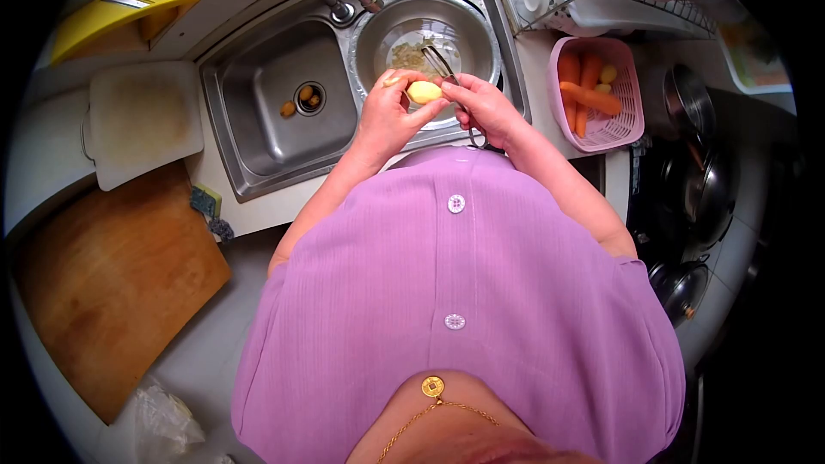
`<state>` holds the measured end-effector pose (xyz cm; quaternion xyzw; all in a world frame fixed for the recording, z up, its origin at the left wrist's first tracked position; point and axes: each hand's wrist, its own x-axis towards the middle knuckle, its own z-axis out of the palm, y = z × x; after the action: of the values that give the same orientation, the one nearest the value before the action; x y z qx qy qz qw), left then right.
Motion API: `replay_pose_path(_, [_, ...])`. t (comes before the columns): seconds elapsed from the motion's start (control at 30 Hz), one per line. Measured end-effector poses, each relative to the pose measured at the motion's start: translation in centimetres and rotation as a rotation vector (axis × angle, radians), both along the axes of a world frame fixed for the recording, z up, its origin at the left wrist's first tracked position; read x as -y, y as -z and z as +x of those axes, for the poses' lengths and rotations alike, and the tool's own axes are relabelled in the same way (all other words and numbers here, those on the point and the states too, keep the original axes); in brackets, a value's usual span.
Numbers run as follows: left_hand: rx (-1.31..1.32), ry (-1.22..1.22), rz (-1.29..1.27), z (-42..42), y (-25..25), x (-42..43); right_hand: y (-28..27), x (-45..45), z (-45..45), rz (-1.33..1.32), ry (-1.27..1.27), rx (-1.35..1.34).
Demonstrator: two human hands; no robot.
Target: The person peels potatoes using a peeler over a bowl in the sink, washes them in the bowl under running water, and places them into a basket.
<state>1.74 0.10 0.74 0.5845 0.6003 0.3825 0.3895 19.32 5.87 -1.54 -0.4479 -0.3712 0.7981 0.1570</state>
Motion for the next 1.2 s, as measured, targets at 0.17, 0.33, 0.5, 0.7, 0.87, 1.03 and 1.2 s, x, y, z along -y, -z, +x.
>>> replay_pose_path(0.17, [0.144,-0.002,-0.073,-1.0,1.1,-0.7,0.7,-0.2,0.5,0.207,0.05,0.055])
replay_pose_path(0.33, [0.688,0.284,-0.561,-3.3,2.9,-3.2,0.4,-0.8,0.5,0.768,0.141,0.249])
replay_pose_path(0.5, [-0.532,0.242,-0.395,-3.5,12.1,-3.4,4.7,-2.0,1.7,0.943,-0.425,0.836])
replay_pose_path(0.7, [0.457,0.038,-0.439,-4.6,9.9,-3.1,3.8,-1.9,0.3,0.583,-0.104,0.489])
replay_pose_path(0.87, [1.004,0.09,-0.542,-4.1,5.5,-2.8,0.8,-2.3,-1.0,0.373,0.003,0.142])
replay_pose_path(1.03, [1.118,0.105,-0.532,-3.2,3.3,-2.4,-1.8,-2.3,-2.4,0.279,-0.004,0.11])
replay_pose_path(1.2, [0.981,0.144,-0.528,-2.6,2.4,-2.5,-2.8,-2.2,-2.8,0.283,-0.049,0.098])
